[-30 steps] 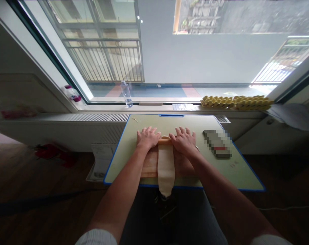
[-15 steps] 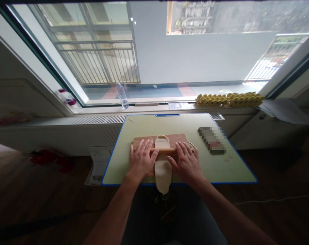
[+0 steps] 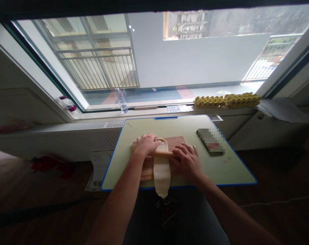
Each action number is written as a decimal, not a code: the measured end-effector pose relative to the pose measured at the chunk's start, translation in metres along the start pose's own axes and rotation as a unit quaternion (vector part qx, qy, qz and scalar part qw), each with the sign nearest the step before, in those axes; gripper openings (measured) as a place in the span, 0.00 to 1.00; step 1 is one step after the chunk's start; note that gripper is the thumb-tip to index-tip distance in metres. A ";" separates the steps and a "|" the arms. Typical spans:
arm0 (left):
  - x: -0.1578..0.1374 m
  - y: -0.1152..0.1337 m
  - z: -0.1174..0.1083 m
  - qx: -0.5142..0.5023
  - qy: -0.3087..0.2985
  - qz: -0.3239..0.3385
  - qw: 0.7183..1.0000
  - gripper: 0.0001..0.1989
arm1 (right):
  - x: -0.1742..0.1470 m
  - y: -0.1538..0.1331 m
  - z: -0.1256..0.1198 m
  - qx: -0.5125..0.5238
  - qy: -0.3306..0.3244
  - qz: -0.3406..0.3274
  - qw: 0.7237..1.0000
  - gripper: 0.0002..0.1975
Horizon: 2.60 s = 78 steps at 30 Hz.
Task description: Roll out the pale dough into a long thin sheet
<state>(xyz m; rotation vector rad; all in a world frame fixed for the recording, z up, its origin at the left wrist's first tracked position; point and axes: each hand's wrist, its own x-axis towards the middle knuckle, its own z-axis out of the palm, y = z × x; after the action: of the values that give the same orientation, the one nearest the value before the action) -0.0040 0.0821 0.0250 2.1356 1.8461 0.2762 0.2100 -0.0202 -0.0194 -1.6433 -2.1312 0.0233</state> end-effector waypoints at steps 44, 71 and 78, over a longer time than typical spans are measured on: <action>-0.032 -0.072 -0.038 -0.532 0.185 -0.209 0.800 0.17 | -0.019 0.011 0.014 0.037 0.176 -0.010 0.984 0.12; -0.034 -0.084 0.005 -0.037 0.073 -0.039 0.996 0.24 | -0.071 0.000 -0.027 0.079 -0.039 0.186 0.978 0.11; -0.063 -0.085 0.003 0.000 0.092 -0.065 0.994 0.26 | -0.019 0.020 -0.006 0.047 0.022 0.160 0.986 0.10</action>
<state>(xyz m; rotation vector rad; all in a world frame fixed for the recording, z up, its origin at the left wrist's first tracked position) -0.0915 0.0304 -0.0039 2.0376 2.0766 0.4550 0.2340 -0.0331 -0.0259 -1.8927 -1.7853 0.1811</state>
